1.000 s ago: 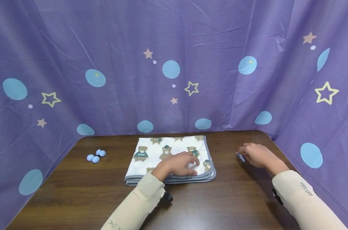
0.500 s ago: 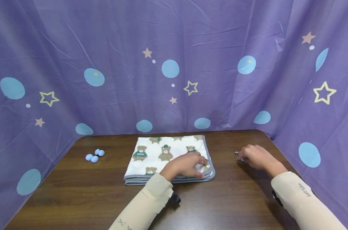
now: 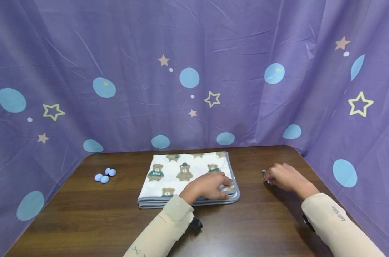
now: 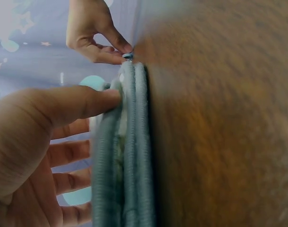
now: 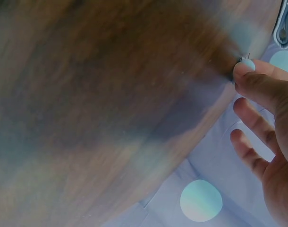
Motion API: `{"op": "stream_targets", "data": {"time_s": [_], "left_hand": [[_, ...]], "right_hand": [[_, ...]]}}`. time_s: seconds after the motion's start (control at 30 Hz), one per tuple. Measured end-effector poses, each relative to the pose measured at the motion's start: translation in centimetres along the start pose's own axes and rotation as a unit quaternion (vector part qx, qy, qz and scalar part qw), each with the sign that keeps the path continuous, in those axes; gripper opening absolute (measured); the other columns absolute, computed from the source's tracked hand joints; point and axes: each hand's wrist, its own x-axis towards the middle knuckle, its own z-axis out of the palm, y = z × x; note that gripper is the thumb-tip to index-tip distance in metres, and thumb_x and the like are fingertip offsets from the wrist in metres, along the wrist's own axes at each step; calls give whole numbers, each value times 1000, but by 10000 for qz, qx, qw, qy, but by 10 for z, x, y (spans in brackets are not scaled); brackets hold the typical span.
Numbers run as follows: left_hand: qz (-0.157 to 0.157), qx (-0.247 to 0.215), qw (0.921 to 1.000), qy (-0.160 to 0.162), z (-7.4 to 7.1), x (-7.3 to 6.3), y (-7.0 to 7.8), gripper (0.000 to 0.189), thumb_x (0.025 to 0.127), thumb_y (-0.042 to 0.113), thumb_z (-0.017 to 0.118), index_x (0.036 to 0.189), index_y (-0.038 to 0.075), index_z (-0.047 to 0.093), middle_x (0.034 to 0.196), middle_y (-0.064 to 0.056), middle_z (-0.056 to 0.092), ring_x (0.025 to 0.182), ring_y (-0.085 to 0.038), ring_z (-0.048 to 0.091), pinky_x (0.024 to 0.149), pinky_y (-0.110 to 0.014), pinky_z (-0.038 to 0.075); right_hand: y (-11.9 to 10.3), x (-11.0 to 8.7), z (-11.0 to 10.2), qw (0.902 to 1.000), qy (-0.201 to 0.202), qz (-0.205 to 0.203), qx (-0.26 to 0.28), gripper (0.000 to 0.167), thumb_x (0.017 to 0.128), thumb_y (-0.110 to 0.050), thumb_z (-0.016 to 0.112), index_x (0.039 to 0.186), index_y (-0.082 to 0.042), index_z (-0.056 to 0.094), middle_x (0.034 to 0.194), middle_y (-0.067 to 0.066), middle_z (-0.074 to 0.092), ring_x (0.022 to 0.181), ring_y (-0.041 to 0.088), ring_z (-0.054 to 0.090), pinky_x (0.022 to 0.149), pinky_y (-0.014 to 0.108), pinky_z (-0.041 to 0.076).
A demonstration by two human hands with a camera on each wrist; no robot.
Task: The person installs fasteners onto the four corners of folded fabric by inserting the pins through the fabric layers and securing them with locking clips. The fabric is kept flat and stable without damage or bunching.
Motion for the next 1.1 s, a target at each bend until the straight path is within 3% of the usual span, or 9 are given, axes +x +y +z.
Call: {"op": "stream_targets", "data": {"time_s": [0.1,0.17,0.3,0.4,0.57,0.7,0.8,0.9,1.1], "left_hand": [[73,-67,10000,-2,1,0,-2,33,92,32,75,123,22,74,111,7,68,103,-6,62,90,-21,49],[95,-185,9998,15,1,-1,-4,27,94,28,71,120,19,74,106,6,69,98,-6,61,86,-21,49],[155,-464,9985,225,1,0,-11,12,98,21,65,100,13,74,84,5,64,79,-8,56,75,-24,48],[86,-689,9966,434,1,-2,-17,12,99,18,62,92,13,71,76,7,60,72,-8,54,71,-24,48],[-127,-1114,9912,704,-4,-7,-29,11,100,13,61,94,12,70,75,7,56,70,-7,49,68,-22,43],[-321,-1480,9844,900,-8,-11,-42,17,100,11,61,111,8,73,81,2,64,73,-8,55,72,-22,47],[-587,-1792,9765,1041,-8,-14,-52,29,101,11,61,128,5,69,98,-4,73,86,-11,65,84,-25,53],[-862,-2115,9664,1178,-7,-17,-60,29,100,11,61,128,4,69,104,-8,75,95,-15,69,87,-29,55],[-1247,-3010,9385,1144,-6,-19,-71,27,101,9,62,126,2,68,104,-12,73,72,-13,69,69,-26,58]], "right_hand": [[-1,1,0,10000,-69,20,-19,22,76,-9,86,88,-25,79,89,-13,73,79,14,67,62,36,54],[-3,2,1,10000,-70,-2,-53,19,77,-11,86,89,-24,79,90,-11,74,80,15,67,63,37,55],[-6,5,0,10000,1,-30,-78,17,78,-11,85,91,-21,80,92,-9,73,83,18,68,67,40,56],[-10,7,0,10000,53,-8,-37,17,79,-10,85,92,-20,80,92,-8,74,85,20,69,69,41,57],[-14,13,-1,9997,147,-81,-148,14,80,-10,84,90,-18,79,90,-7,72,85,22,69,70,43,57],[-17,18,-3,9994,238,-124,-206,13,81,-10,83,88,-19,76,85,-10,68,80,18,65,66,42,54],[-19,23,-4,9992,349,-79,-160,17,81,-10,83,82,-22,72,80,-13,63,76,15,62,62,39,51],[-21,28,-4,9984,554,-98,-111,25,79,-9,85,76,-25,66,75,-15,59,72,12,59,58,36,48],[-26,41,-4,9949,969,-286,-63,20,77,-6,85,81,-21,72,79,-13,65,74,11,61,60,34,50]]}}
